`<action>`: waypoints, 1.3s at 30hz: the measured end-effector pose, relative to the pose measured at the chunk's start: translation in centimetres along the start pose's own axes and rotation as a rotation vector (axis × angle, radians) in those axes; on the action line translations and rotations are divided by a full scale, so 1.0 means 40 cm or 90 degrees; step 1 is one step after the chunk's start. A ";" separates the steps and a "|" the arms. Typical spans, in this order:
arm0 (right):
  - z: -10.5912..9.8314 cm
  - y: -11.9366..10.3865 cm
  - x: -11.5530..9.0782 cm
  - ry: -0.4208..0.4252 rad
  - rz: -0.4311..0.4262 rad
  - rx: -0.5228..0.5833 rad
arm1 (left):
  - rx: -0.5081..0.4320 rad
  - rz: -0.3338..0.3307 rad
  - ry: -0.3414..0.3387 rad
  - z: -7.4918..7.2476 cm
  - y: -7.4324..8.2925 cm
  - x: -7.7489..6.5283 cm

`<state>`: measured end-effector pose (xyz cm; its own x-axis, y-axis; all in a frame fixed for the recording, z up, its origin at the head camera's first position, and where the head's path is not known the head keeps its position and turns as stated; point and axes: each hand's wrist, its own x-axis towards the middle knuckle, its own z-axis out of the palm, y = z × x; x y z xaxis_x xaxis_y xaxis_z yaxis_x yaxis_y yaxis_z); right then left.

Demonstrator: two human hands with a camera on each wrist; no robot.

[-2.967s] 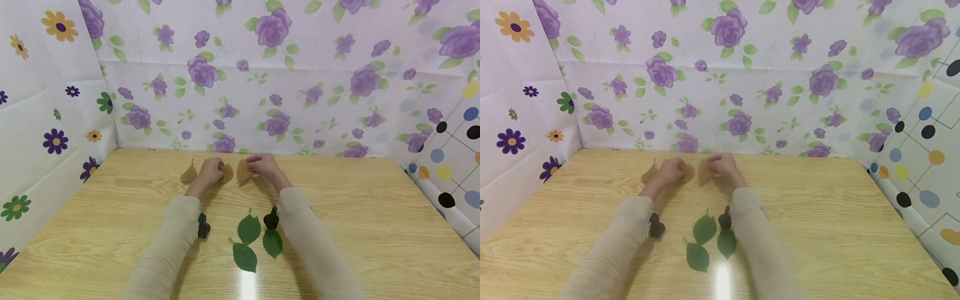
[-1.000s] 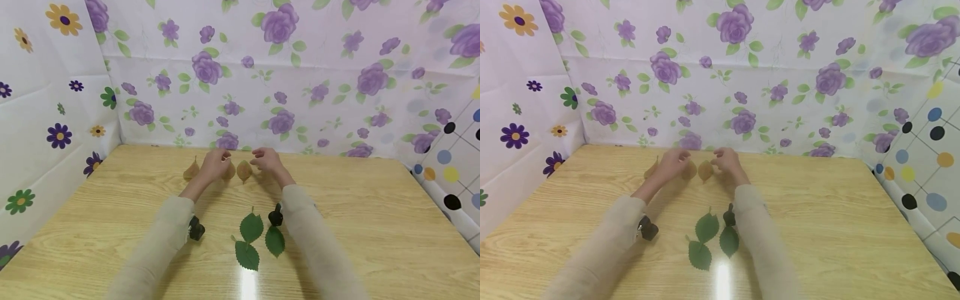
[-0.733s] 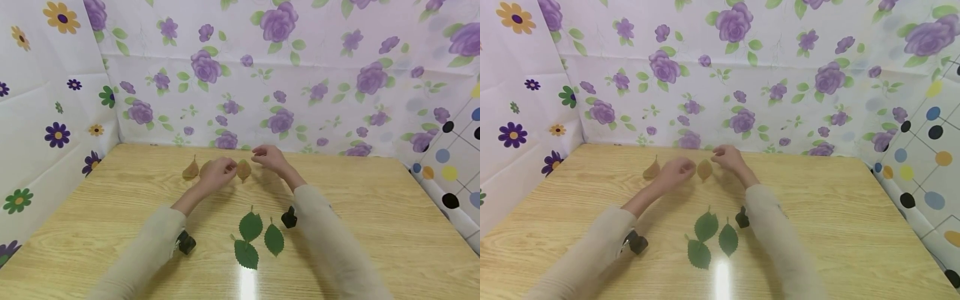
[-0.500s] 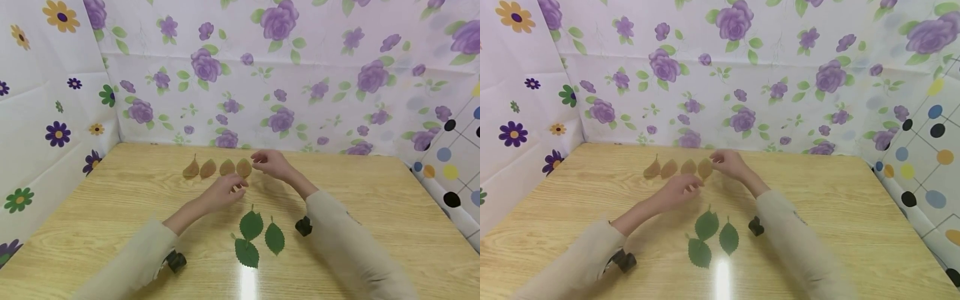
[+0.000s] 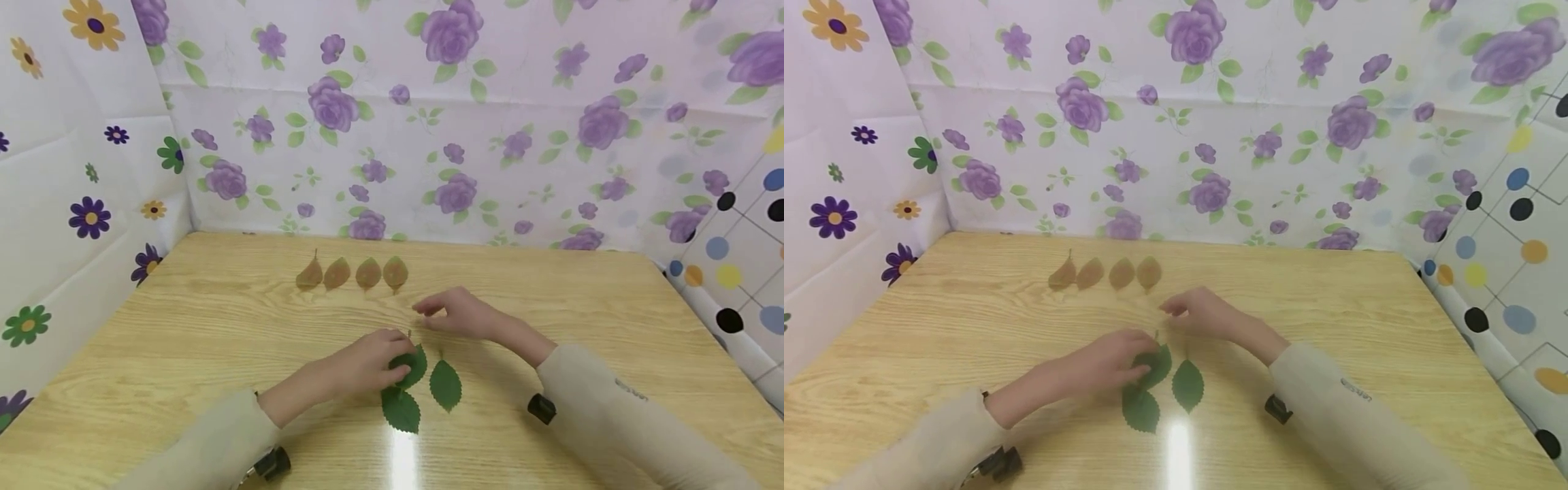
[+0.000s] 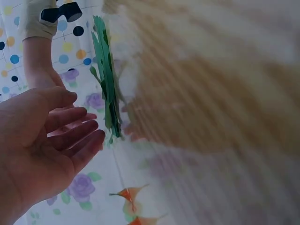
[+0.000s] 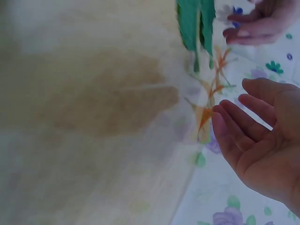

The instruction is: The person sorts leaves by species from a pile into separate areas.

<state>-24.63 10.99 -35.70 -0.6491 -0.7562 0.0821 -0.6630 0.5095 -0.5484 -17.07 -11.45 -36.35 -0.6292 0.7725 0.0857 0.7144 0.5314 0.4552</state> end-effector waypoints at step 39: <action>0.059 -0.043 -0.139 -0.059 -0.099 -0.226 | 0.109 0.027 -0.058 0.029 0.015 0.007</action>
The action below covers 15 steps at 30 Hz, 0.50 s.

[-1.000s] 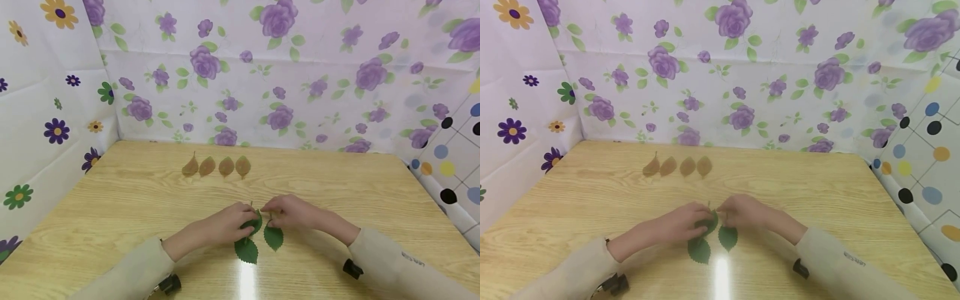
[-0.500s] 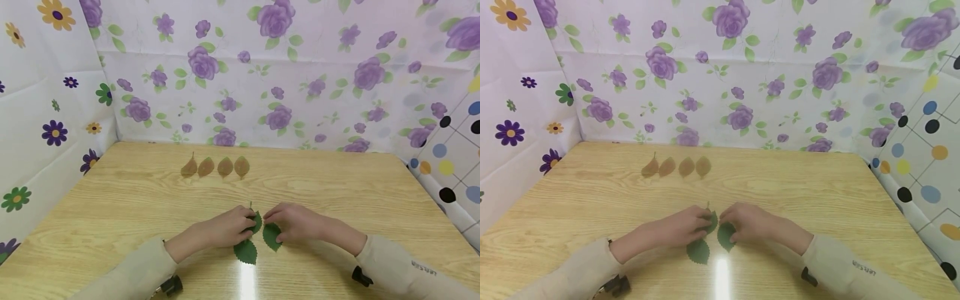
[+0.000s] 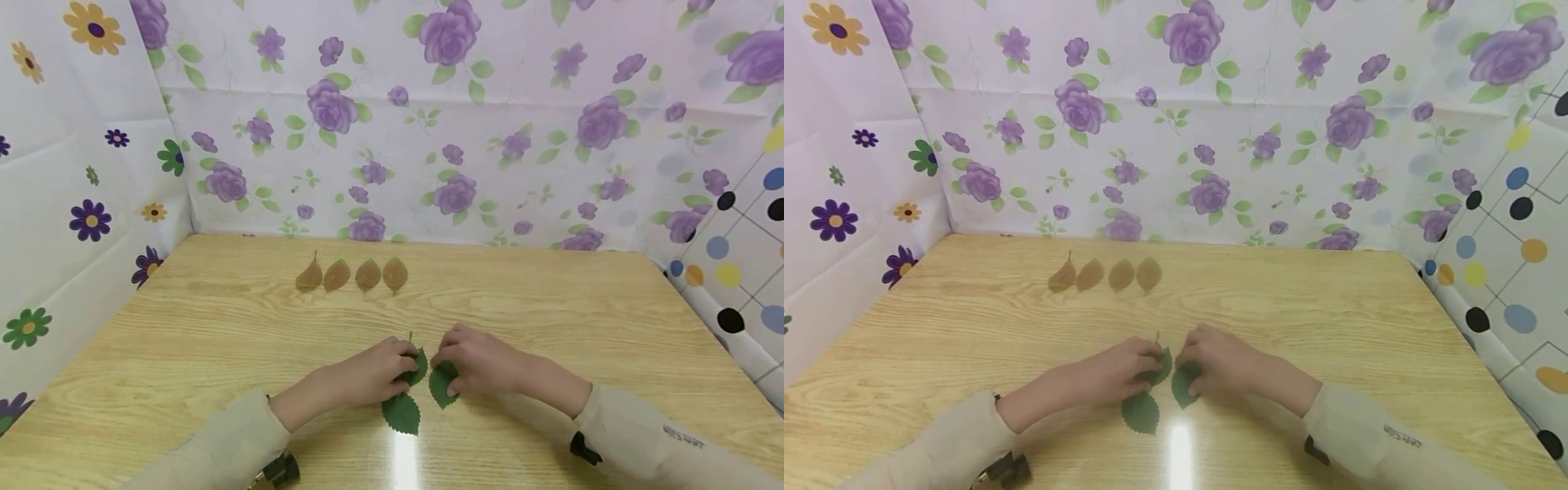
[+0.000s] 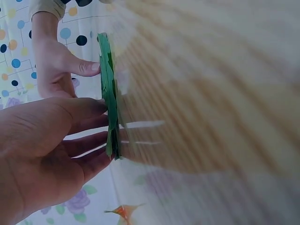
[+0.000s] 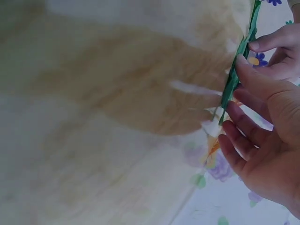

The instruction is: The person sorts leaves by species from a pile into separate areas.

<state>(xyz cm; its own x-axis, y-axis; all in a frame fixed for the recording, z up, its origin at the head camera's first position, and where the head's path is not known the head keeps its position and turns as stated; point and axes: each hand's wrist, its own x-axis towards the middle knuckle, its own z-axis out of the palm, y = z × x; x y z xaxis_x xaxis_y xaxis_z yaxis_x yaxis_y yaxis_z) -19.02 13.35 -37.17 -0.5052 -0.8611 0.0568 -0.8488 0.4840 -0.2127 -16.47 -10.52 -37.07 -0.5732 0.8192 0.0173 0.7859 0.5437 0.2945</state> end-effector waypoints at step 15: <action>-0.010 0.014 0.024 -0.014 0.032 0.080 | -0.005 -0.023 0.008 0.001 0.008 0.007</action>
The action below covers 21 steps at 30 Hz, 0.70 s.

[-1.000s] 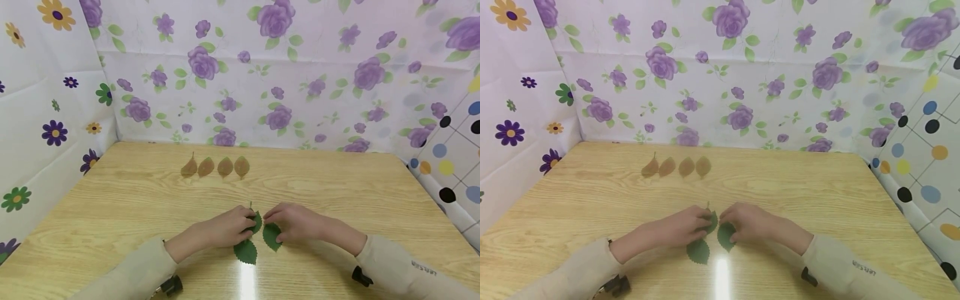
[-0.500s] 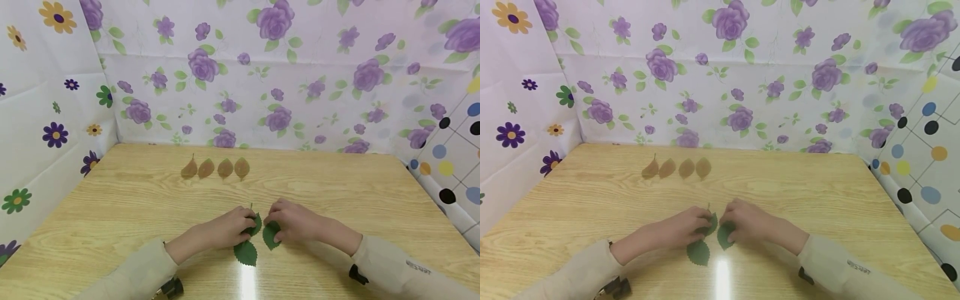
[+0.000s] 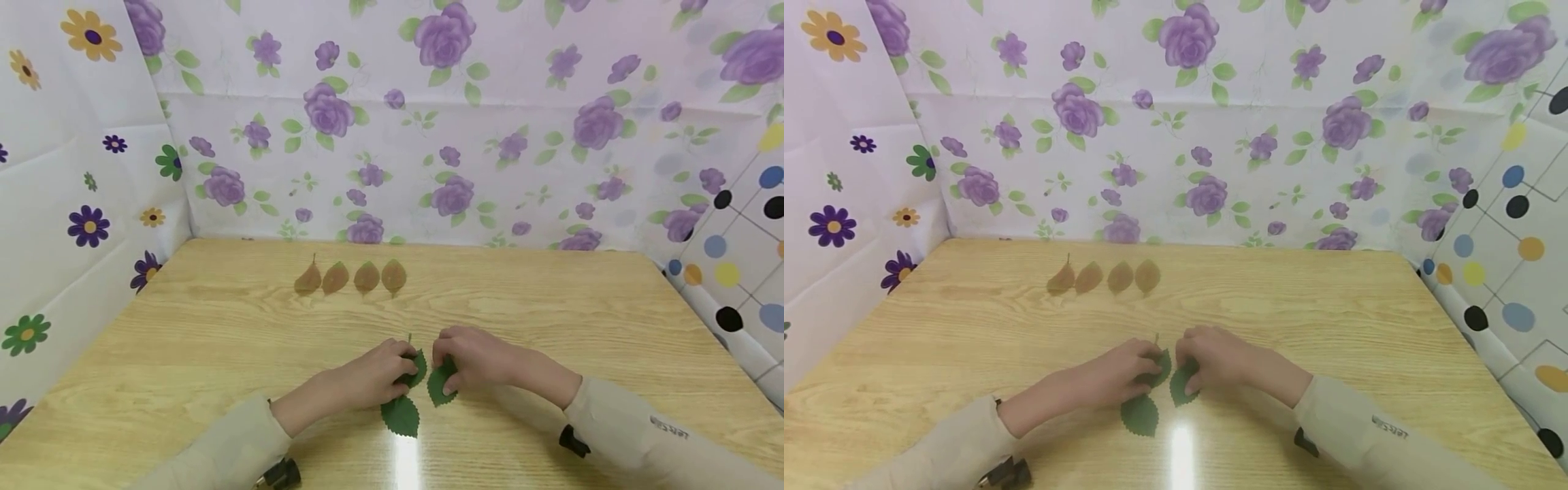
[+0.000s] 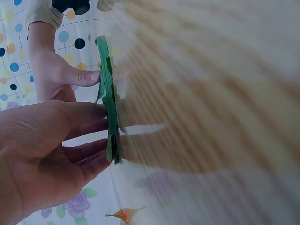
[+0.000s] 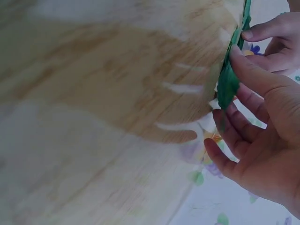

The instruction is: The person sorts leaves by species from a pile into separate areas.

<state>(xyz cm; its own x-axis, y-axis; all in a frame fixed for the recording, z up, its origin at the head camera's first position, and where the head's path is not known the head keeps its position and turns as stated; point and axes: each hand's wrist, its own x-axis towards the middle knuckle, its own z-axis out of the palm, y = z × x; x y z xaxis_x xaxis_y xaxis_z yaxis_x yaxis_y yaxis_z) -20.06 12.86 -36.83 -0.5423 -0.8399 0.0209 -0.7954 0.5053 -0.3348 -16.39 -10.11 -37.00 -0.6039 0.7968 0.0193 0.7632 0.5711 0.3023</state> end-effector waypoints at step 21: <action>-0.063 0.071 -0.014 -0.048 0.066 0.203 | -0.035 -0.048 0.006 -0.003 0.016 -0.001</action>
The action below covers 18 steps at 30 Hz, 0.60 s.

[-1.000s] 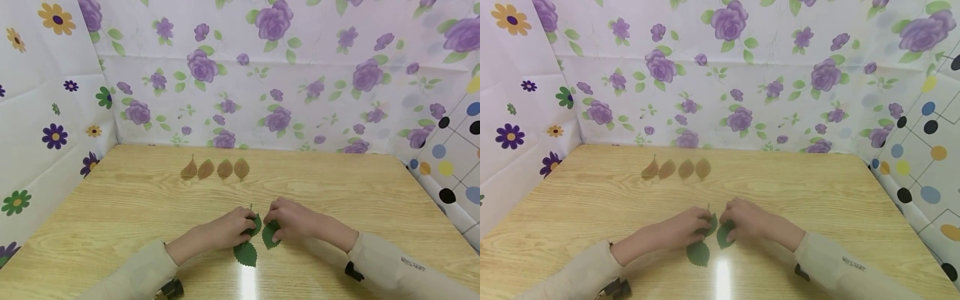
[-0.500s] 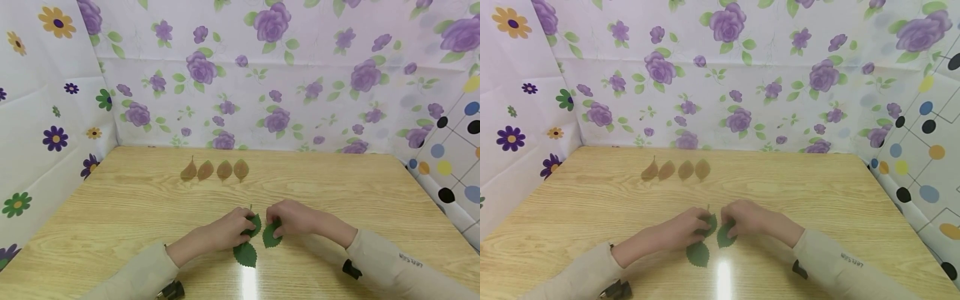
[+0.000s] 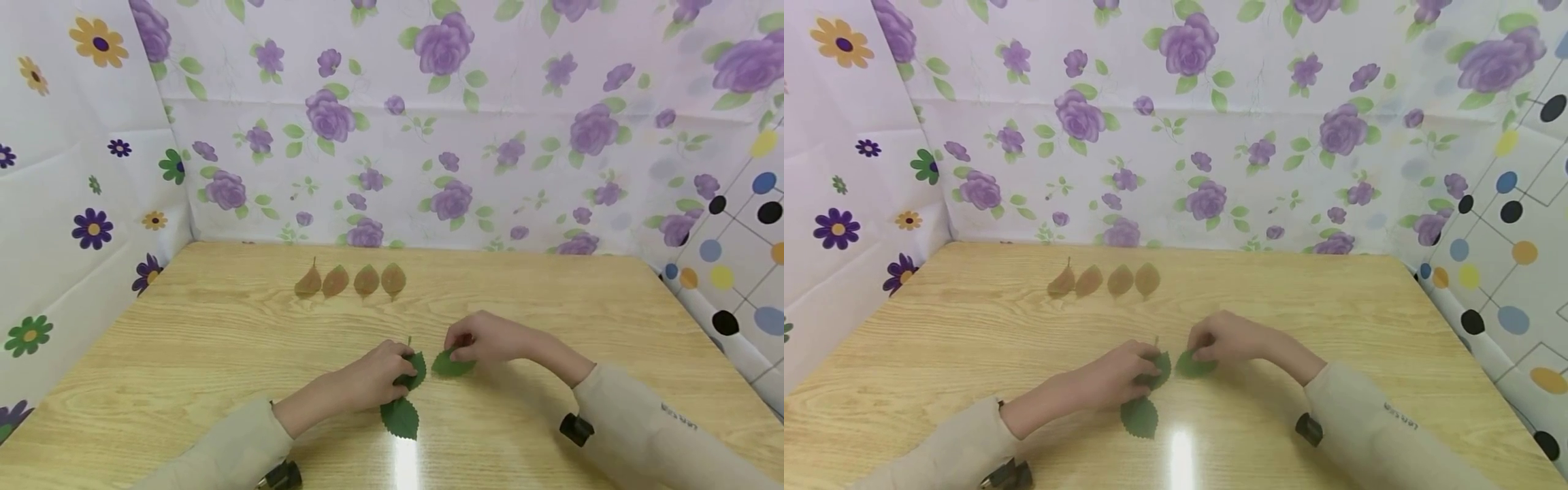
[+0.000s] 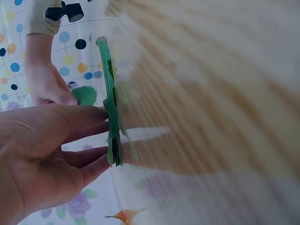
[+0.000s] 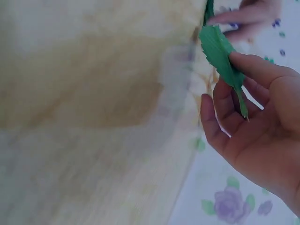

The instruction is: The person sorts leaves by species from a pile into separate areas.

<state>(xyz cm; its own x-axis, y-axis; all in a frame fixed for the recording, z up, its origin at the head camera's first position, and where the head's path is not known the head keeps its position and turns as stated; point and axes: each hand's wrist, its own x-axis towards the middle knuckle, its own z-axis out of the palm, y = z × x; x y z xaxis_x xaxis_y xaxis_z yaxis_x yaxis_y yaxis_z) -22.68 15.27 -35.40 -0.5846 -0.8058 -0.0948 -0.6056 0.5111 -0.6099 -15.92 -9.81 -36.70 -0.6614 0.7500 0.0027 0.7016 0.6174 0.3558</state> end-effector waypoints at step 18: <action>-0.134 0.170 0.013 0.311 0.230 0.097 | -0.083 0.023 0.062 0.016 -0.019 0.007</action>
<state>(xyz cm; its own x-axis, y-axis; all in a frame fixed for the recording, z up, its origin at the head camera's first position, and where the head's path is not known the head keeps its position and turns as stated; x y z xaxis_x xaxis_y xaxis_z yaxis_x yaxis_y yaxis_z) -30.02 19.94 -35.37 -0.9391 -0.3421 0.0324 -0.2610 0.6488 -0.7148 -16.46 -9.92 -37.55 -0.6632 0.7408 0.1066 0.6896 0.5494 0.4719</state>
